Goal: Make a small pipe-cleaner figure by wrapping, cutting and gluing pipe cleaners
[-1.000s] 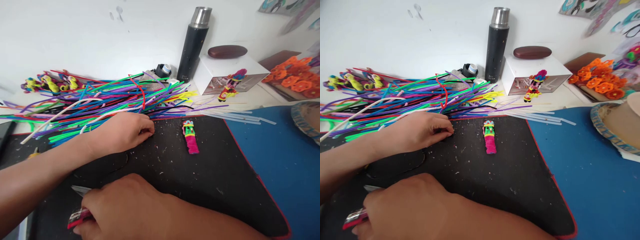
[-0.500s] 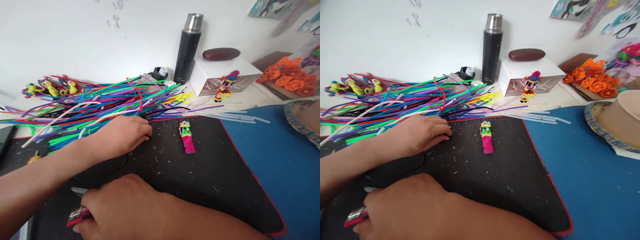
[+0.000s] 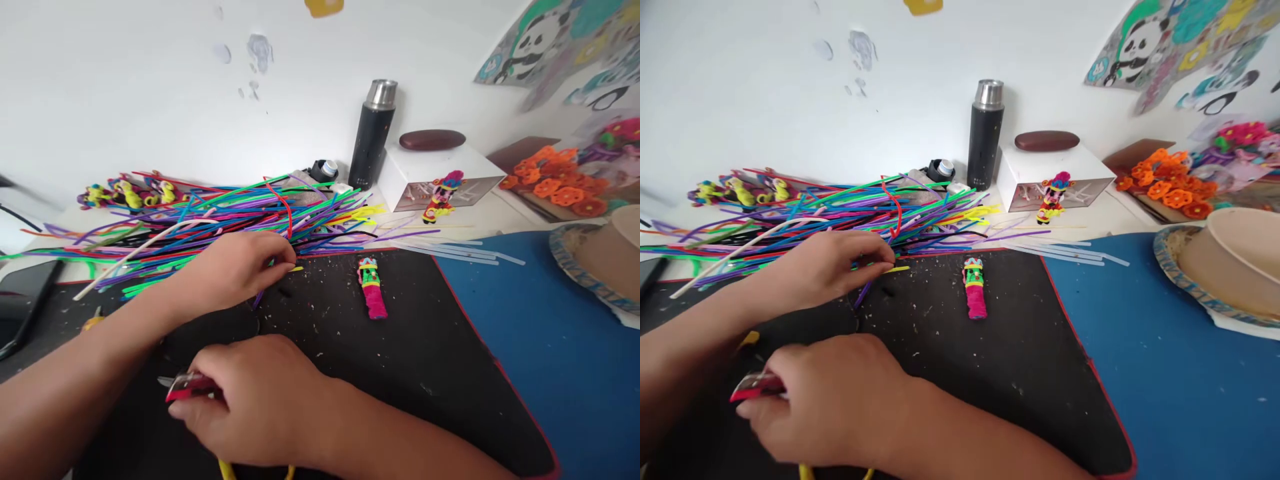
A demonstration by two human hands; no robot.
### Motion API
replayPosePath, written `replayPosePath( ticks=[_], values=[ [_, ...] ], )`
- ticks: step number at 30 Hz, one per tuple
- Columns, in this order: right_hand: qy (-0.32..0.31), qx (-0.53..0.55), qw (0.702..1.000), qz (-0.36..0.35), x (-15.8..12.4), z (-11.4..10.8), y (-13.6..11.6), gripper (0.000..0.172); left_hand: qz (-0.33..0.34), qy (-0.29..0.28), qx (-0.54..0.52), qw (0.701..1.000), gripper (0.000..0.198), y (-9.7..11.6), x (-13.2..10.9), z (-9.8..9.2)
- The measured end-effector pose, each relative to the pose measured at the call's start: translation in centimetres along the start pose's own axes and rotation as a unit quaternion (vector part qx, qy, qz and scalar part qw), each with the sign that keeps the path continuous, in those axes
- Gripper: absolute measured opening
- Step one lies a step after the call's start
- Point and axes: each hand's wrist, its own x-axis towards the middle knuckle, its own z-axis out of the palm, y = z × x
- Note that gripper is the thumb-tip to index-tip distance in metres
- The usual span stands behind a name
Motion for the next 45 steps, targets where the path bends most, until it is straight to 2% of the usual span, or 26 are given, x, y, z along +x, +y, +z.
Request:
replayPosePath(
  ticks=[3,5,10,16,22,31,38,45],
  values=[
    [0.104,0.075,0.991,0.026,0.1,-0.8,0.4,0.020,-0.094,0.053,-0.117,0.987,0.029,-0.3,-1.4,-2.0],
    [0.170,0.126,0.976,0.045,0.3,-1.5,0.9,0.019,-0.123,0.077,-0.176,0.974,0.034,-0.6,-2.5,-2.8],
    [0.256,0.253,0.932,0.037,1.0,-3.1,2.4,0.021,-0.153,0.077,-0.186,0.967,0.037,-0.4,-4.7,-4.0],
    [0.291,0.308,0.905,0.034,1.3,-3.6,3.1,0.035,-0.151,0.040,-0.205,0.966,0.032,0.3,-6.1,-4.3],
    [0.301,0.313,0.900,0.029,1.4,-3.6,3.3,0.044,-0.144,0.010,-0.171,0.975,0.030,0.2,-6.1,-3.8],
    [0.296,0.299,0.907,0.022,1.6,-3.2,3.8,0.034,-0.123,0.005,-0.116,0.986,0.027,0.7,-5.2,-3.4],
    [0.291,0.286,0.913,0.029,1.4,-3.1,3.5,0.033,-0.124,-0.001,-0.105,0.987,0.025,0.7,-5.3,-3.5],
    [0.316,0.205,0.926,0.019,1.3,-3.0,3.2,0.027,-0.125,0.000,-0.133,0.983,0.026,0.6,-5.5,-3.4]
  ],
)
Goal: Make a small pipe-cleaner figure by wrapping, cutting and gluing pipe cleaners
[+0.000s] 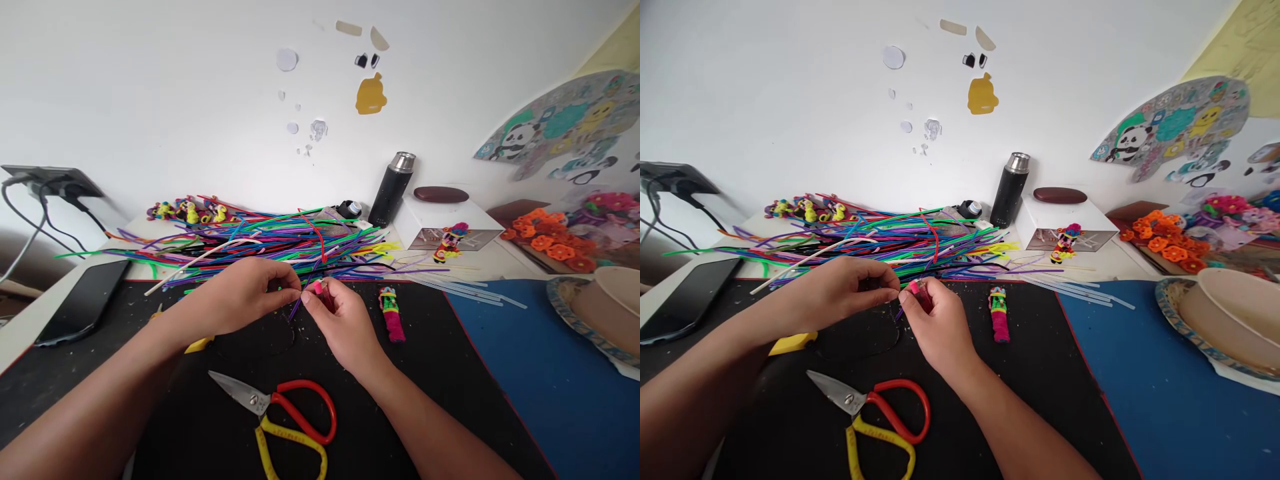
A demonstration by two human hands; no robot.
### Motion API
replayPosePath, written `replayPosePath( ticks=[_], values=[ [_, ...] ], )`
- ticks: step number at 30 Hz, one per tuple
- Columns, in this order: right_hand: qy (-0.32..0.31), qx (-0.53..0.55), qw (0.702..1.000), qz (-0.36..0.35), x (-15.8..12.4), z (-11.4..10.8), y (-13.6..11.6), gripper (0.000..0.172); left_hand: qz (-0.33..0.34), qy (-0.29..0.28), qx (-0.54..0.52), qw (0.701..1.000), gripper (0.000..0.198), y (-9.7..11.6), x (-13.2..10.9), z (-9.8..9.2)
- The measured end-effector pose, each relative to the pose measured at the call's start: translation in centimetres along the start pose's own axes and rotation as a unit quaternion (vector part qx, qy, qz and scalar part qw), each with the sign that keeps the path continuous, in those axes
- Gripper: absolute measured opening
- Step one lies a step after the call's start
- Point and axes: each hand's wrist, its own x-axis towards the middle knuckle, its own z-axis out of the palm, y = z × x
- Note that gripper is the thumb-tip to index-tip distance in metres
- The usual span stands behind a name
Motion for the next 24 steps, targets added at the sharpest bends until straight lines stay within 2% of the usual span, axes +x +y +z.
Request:
replayPosePath(
  ticks=[7,12,14,16,18,21,23,24],
  values=[
    [-0.004,0.000,1.000,0.016,-0.1,0.1,-0.3,0.026,0.000,-0.022,-0.039,0.999,0.028,-0.3,0.3,0.2],
    [-0.016,0.092,0.993,0.068,0.0,0.2,0.1,0.030,-0.007,-0.029,-0.092,0.995,0.034,-0.4,0.5,0.4],
    [-0.015,0.145,0.985,0.090,0.1,0.3,0.2,0.033,-0.003,-0.025,-0.137,0.990,0.035,-0.5,0.5,0.4],
    [-0.009,0.189,0.976,0.106,0.2,0.4,0.0,0.035,-0.002,0.001,-0.217,0.976,0.039,-0.5,0.5,0.6],
    [0.001,0.211,0.971,0.110,0.3,0.4,-0.2,0.035,-0.013,0.055,-0.351,0.935,0.046,-0.3,0.6,1.1],
    [0.010,0.216,0.972,0.094,0.4,0.3,-0.3,0.034,-0.052,0.121,-0.573,0.809,0.051,0.8,0.9,2.9],
    [0.017,0.206,0.976,0.073,0.4,0.1,-0.4,0.032,-0.104,0.145,-0.650,0.739,0.049,1.9,1.1,4.4],
    [0.024,0.191,0.980,0.057,0.4,0.1,-0.4,0.031,-0.138,0.138,-0.678,0.708,0.051,2.5,1.2,5.0]
  ],
)
